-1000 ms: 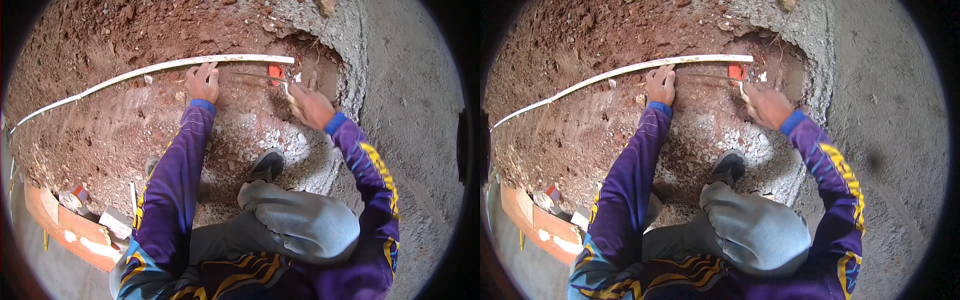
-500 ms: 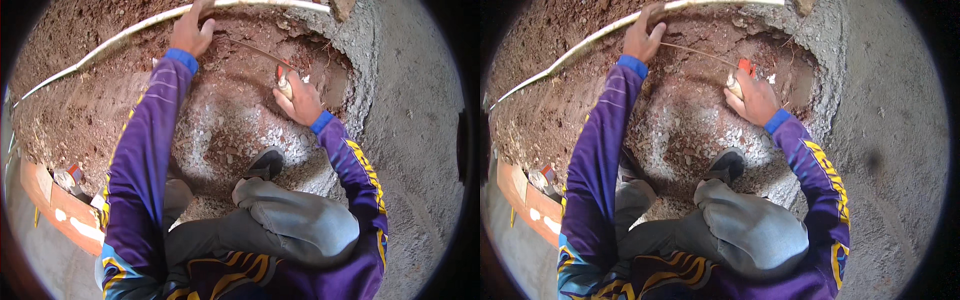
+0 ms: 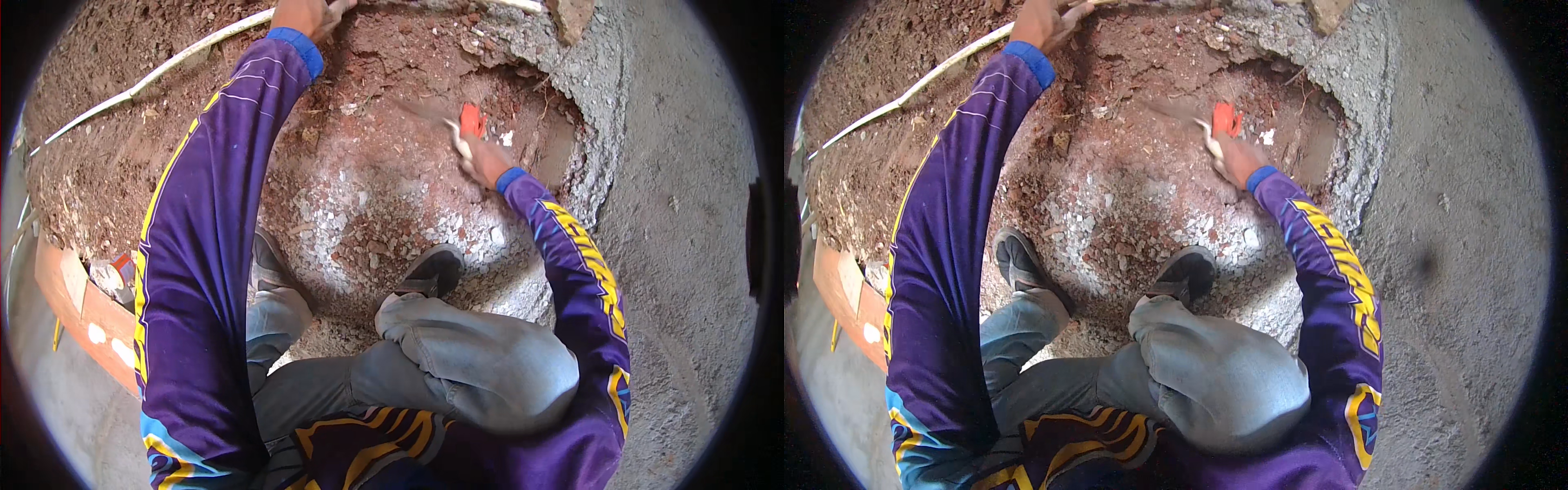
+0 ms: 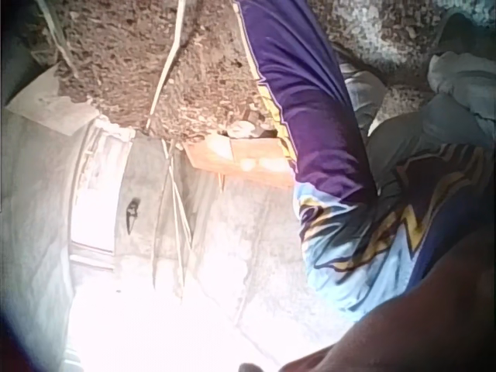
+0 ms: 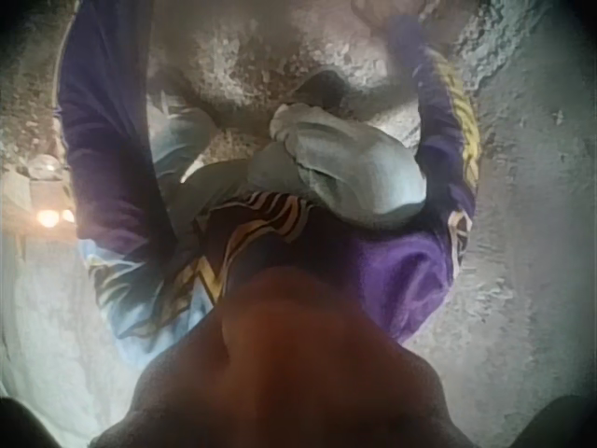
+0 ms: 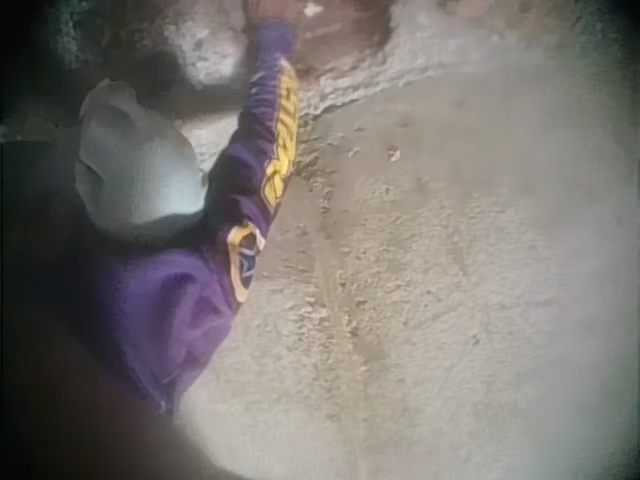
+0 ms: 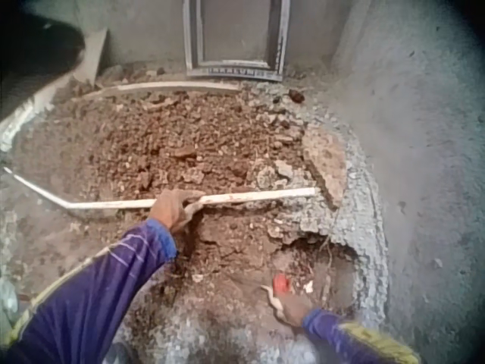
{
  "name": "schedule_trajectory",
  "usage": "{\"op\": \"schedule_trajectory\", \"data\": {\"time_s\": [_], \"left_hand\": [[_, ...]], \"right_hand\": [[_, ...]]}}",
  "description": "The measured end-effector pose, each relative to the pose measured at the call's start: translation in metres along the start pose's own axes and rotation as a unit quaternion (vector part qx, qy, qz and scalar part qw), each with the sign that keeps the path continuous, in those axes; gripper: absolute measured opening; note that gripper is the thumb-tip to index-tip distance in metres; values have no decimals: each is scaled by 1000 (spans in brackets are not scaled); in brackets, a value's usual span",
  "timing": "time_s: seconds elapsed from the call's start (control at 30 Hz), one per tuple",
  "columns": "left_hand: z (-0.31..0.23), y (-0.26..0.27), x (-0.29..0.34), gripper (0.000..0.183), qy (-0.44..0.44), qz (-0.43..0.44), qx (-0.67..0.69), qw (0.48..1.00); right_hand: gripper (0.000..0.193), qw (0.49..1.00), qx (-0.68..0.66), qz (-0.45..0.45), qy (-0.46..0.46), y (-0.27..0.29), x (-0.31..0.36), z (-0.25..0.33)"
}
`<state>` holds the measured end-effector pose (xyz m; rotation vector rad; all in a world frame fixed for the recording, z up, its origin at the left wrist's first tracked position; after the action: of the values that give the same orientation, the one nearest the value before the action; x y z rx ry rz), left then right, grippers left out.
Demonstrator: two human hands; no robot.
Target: The person measures and cuts a white PVC pipe, then applies glue to the ends and joins two pieces together. They use a lighter to heat the pipe ends to ensure a secure fit.
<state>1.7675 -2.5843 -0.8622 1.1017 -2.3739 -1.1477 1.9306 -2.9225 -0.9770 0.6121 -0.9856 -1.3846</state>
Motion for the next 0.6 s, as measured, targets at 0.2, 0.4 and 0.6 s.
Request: {"op": "schedule_trajectory", "data": {"time_s": [0.2, 0.4, 0.6], "left_hand": [[15, -7, -2, 28, 16, -10, -3, 1000], [20, 2, 5, 30, -29, -9, -36, 999], [34, -8, -5, 30, 63, 48, -22, 997]], "right_hand": [[37, 965, -25, 260, 10, -13, 12, 26], [46, 974, -172, -139, -47, 99, -4, 129], [50, 977, 68, 198, -47, -3, 0, 54]]}}
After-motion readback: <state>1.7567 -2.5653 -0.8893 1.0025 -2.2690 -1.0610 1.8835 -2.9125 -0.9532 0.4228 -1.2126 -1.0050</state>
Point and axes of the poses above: each hand's wrist, its own x-axis away from the middle knuckle, its own y-axis out of the back of the hand, z = x × y, the point moved 9 cm from there along -x, towards the middle knuckle, and after that the axes turned 7 degrees about x, right-handed, at the moved point
